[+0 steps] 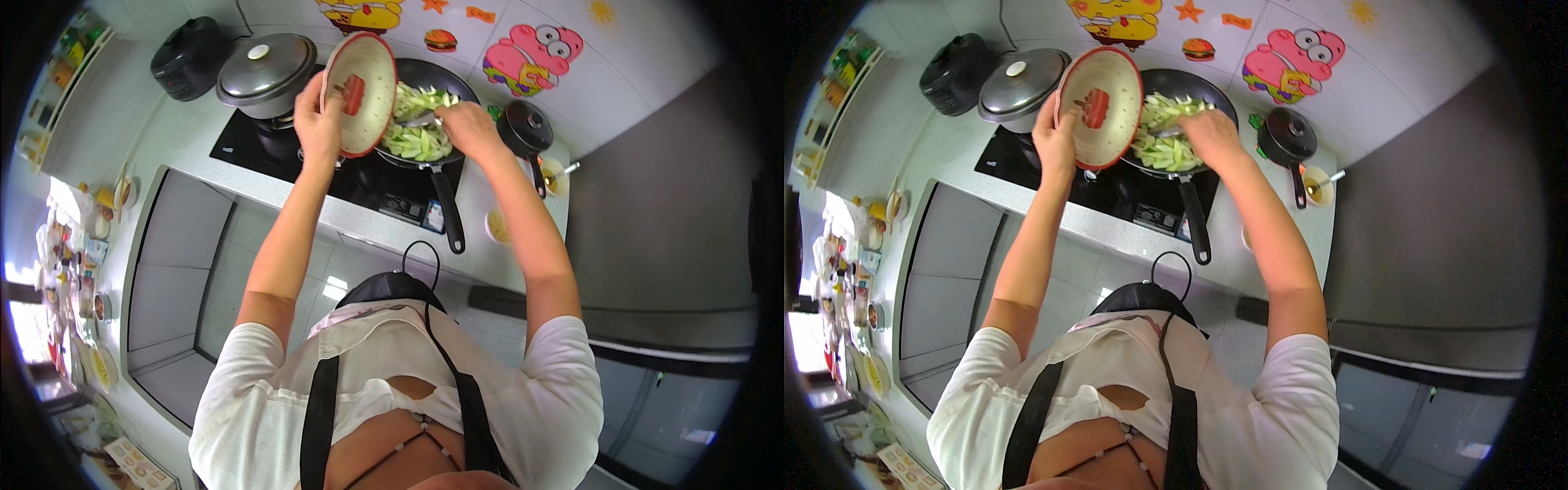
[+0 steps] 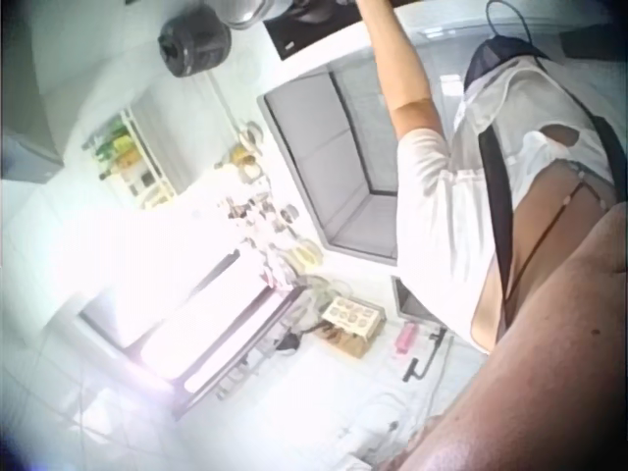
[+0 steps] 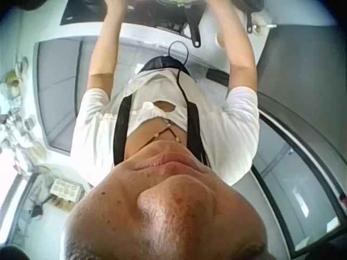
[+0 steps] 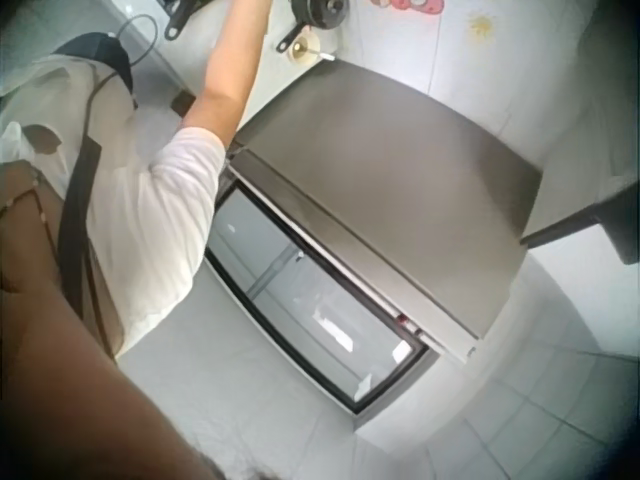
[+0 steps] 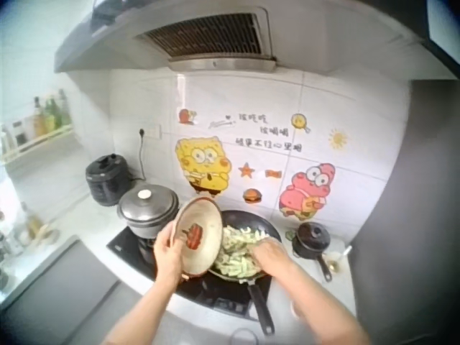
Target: The person prepares and cooks sliced vegetables by transferring them from a bowl into a heated pan with garlic and oil, adding sauce from a bowl using chopsticks, and stirring the mixture with a ladle.
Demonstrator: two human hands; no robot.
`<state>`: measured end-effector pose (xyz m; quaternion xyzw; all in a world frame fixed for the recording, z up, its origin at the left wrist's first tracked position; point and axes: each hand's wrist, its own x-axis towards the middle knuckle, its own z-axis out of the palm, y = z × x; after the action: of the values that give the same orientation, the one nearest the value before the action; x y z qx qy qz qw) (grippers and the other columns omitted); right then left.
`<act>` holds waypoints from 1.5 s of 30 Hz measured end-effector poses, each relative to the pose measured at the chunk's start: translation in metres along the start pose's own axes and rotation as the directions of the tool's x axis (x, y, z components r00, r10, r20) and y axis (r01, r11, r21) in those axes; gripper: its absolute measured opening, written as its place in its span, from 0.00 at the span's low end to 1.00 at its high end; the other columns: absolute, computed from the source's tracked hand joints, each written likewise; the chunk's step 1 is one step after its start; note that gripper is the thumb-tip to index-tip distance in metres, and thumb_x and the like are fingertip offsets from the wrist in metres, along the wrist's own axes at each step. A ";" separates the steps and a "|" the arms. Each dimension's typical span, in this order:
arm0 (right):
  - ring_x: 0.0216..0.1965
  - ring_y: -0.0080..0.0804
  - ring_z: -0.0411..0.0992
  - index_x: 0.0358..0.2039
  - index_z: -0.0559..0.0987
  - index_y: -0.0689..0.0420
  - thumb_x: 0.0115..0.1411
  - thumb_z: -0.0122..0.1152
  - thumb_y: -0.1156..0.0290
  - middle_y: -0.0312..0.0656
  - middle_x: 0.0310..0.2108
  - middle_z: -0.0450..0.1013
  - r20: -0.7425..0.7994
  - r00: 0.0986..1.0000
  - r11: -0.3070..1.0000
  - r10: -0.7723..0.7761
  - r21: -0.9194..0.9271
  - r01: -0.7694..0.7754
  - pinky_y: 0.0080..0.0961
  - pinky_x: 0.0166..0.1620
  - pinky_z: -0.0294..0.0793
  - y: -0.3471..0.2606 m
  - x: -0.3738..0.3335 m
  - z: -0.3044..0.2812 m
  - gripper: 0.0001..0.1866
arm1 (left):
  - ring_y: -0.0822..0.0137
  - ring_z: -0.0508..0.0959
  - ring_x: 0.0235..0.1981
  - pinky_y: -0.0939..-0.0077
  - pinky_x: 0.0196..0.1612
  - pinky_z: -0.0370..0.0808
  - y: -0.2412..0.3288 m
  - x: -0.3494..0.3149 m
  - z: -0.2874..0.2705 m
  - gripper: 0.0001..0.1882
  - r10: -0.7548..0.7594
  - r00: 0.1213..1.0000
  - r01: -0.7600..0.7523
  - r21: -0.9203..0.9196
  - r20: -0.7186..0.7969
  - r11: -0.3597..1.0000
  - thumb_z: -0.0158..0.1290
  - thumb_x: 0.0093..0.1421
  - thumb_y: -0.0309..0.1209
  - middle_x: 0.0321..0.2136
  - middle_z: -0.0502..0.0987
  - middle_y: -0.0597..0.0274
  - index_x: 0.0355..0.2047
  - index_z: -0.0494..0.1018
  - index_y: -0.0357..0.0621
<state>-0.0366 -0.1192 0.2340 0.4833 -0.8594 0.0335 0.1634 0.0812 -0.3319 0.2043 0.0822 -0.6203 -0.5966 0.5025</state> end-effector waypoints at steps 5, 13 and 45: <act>0.35 0.40 0.70 0.30 0.75 0.54 0.48 0.51 0.75 0.41 0.28 0.71 -0.229 0.973 0.997 0.009 0.076 0.009 0.35 0.36 0.70 0.019 -0.016 -0.006 0.08 | 0.68 0.71 0.40 0.77 0.46 0.66 0.012 -0.004 0.011 0.20 -0.120 0.993 0.122 -0.109 0.020 0.987 0.49 0.50 0.22 0.40 0.71 0.58 0.46 0.68 0.35; 0.50 0.38 0.65 0.34 0.78 0.51 0.47 0.46 0.80 0.41 0.47 0.69 -0.159 0.987 0.994 0.026 0.112 -0.008 0.32 0.50 0.65 0.060 -0.056 -0.012 0.16 | 0.69 0.72 0.41 0.78 0.44 0.68 -0.001 -0.031 -0.023 0.19 -0.360 0.933 0.348 -0.260 0.001 0.901 0.45 0.54 0.22 0.42 0.71 0.58 0.48 0.65 0.34; 0.12 0.21 0.66 0.38 0.70 0.64 0.55 0.41 0.66 0.42 0.18 0.72 0.604 0.385 -0.300 0.698 0.735 -0.608 0.15 0.14 0.63 0.122 -0.418 0.064 0.16 | 0.66 0.75 0.38 0.70 0.39 0.75 -0.043 -0.336 0.118 0.17 -0.886 0.461 0.821 -0.403 0.051 0.404 0.47 0.56 0.26 0.40 0.73 0.60 0.48 0.65 0.46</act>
<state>0.0448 0.2746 0.0554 -0.0954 -0.7488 0.6327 -0.1726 0.1367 -0.0303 0.0178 0.3425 -0.3191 -0.8647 0.1820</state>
